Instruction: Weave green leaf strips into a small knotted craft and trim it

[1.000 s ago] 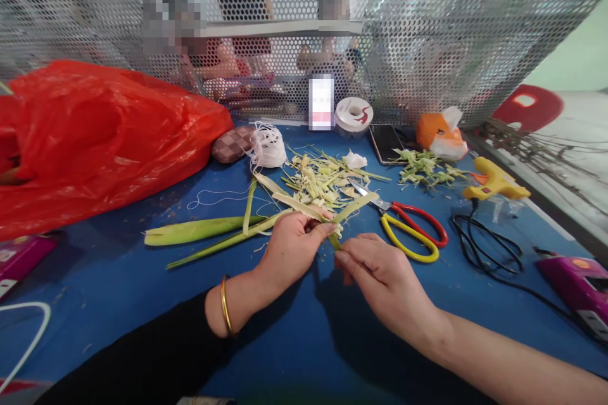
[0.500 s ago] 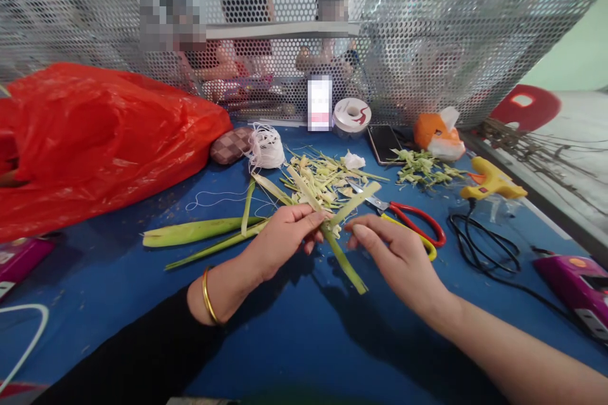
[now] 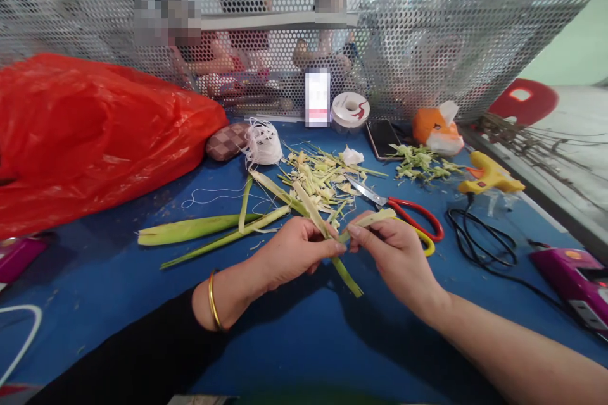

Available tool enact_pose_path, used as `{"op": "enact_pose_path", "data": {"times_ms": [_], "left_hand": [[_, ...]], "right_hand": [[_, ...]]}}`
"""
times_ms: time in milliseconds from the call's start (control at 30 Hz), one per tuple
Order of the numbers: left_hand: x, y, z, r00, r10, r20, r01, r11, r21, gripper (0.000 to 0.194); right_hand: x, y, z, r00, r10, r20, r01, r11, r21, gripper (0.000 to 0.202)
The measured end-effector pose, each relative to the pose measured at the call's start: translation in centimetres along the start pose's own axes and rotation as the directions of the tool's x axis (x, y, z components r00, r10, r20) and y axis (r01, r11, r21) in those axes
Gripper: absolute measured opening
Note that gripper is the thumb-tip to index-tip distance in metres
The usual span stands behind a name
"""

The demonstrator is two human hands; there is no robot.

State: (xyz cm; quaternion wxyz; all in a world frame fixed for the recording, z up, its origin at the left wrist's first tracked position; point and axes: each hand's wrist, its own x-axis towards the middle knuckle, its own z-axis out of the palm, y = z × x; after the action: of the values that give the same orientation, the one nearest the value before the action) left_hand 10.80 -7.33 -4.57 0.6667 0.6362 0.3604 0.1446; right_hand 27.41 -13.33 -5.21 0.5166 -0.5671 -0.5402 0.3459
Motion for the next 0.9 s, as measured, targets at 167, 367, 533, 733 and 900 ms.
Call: {"op": "enact_pose_path", "data": {"times_ms": [167, 367, 533, 733, 900], "left_hand": [[0.0, 0.0, -0.2, 0.999, -0.028, 0.041, 0.029, 0.999, -0.029, 0.019], [-0.4, 0.5, 0.0, 0.995, -0.099, 0.026, 0.099, 0.995, -0.003, 0.020], [-1.3, 1.3, 1.3, 0.976, -0.146, 0.165, 0.139, 0.989, 0.050, 0.018], [-1.5, 1.0, 2.1, 0.934, -0.254, 0.253, 0.239, 0.967, 0.089, 0.029], [-1.0, 0.1, 2.0, 0.929, -0.277, 0.245, 0.279, 0.960, 0.030, 0.037]], "right_hand": [[0.0, 0.0, 0.2, 0.999, 0.033, -0.004, -0.032, 0.997, 0.064, 0.031], [0.9, -0.4, -1.5, 1.000, -0.020, -0.014, 0.019, 0.997, -0.080, 0.018], [0.9, -1.9, -2.8, 0.950, -0.311, 0.011, 0.287, 0.863, -0.415, 0.022], [0.4, -1.8, -1.6, 0.917, -0.121, 0.380, 0.256, 0.909, -0.329, 0.018], [0.2, -1.3, -1.1, 0.956, -0.140, 0.260, 0.207, 0.945, -0.253, 0.021]]}}
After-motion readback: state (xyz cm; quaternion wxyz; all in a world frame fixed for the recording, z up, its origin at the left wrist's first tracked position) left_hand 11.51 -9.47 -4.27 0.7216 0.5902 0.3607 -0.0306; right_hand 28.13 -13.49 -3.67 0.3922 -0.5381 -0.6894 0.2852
